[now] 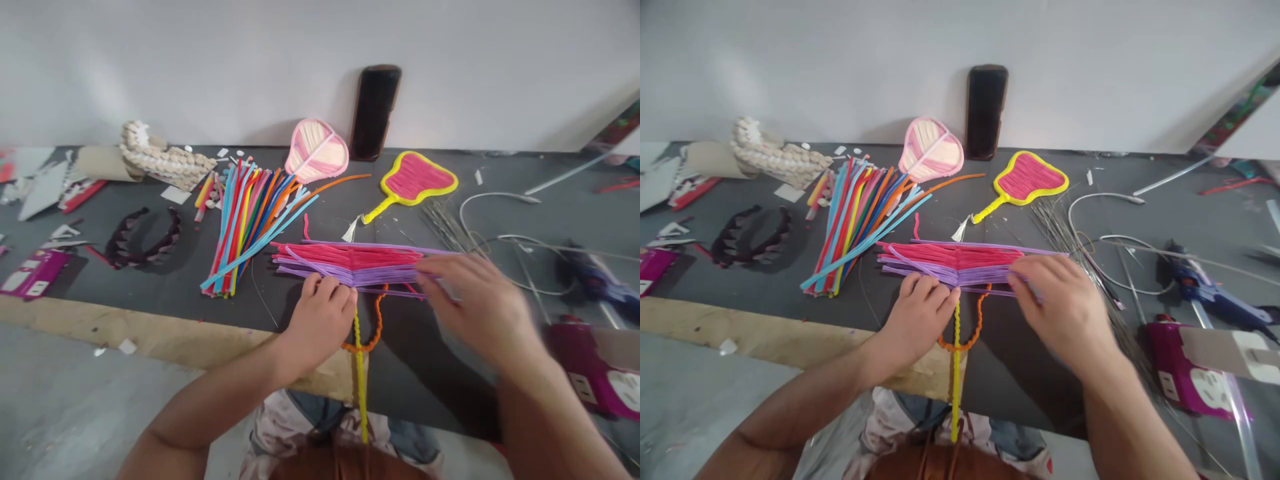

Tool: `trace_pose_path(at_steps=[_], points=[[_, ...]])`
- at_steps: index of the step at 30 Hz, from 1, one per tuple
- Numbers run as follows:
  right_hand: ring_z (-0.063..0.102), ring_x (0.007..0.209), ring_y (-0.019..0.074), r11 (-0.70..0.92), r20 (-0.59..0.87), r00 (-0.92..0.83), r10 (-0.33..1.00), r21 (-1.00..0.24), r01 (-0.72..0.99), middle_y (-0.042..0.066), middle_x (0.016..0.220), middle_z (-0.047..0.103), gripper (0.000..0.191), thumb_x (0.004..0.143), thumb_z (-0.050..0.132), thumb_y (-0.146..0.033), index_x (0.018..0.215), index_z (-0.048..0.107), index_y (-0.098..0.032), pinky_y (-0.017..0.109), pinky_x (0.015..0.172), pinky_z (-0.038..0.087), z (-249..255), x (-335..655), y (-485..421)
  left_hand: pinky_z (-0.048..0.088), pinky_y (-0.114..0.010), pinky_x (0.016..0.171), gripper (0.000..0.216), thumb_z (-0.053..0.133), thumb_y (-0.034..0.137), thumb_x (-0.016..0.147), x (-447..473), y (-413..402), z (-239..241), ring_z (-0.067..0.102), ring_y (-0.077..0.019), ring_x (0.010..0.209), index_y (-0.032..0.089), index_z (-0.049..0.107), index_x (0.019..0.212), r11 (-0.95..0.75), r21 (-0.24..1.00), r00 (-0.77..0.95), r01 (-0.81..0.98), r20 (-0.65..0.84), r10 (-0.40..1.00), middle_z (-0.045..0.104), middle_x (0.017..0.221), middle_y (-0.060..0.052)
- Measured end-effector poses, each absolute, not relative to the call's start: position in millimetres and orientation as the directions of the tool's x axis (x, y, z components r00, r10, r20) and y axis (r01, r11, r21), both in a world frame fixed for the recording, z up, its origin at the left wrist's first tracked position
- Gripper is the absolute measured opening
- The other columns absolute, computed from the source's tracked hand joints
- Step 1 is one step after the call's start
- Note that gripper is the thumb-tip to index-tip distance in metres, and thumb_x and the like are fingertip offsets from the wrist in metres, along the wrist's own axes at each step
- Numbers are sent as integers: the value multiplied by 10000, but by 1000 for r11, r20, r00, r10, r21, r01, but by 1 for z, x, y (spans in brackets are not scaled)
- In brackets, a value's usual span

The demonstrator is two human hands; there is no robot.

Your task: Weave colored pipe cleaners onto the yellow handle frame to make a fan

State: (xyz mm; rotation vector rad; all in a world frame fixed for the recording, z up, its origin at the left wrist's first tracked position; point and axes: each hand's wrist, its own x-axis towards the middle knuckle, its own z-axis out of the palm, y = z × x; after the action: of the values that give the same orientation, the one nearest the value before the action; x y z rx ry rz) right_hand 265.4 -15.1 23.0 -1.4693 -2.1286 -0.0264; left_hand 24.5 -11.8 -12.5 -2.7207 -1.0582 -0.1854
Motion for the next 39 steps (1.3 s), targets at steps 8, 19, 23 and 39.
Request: trace_pose_path(at_steps=[8,19,23,39], points=[[658,516,182,63,-84,-112,990,-445,893,0,644,715,206,819,680,-467,889,673,-274,276,470,436,25,326,-20,396,-424,829,301,510,200,940,24,-13,-10,513,-234,905,137,584,1225,-731,-168,750,661,109,653,629,920,-57],[642,706,164,-34,-154,-151,976,-803,595,19,807,711,227,840,637,-427,914,681,-217,272,635,497,37,297,-15,397,-417,819,313,526,135,898,20,-6,-9,501,-250,916,162,618,1196,-750,-157,767,642,122,630,651,902,-46],[678,791,178,4,-72,-183,981,-922,386,43,902,724,256,824,663,-391,995,665,-199,300,719,549,21,273,-11,384,-415,816,324,543,142,890,18,-4,-8,487,-251,908,159,617,1205,-760,-103,766,641,130,629,653,923,-54],[705,838,176,502,375,-337,863,-574,646,40,947,754,165,921,571,-203,1047,678,-212,314,785,579,-19,245,-6,372,-430,813,343,515,162,911,16,-3,-5,474,-262,932,129,603,1241,-764,-42,764,643,91,638,649,937,-81]])
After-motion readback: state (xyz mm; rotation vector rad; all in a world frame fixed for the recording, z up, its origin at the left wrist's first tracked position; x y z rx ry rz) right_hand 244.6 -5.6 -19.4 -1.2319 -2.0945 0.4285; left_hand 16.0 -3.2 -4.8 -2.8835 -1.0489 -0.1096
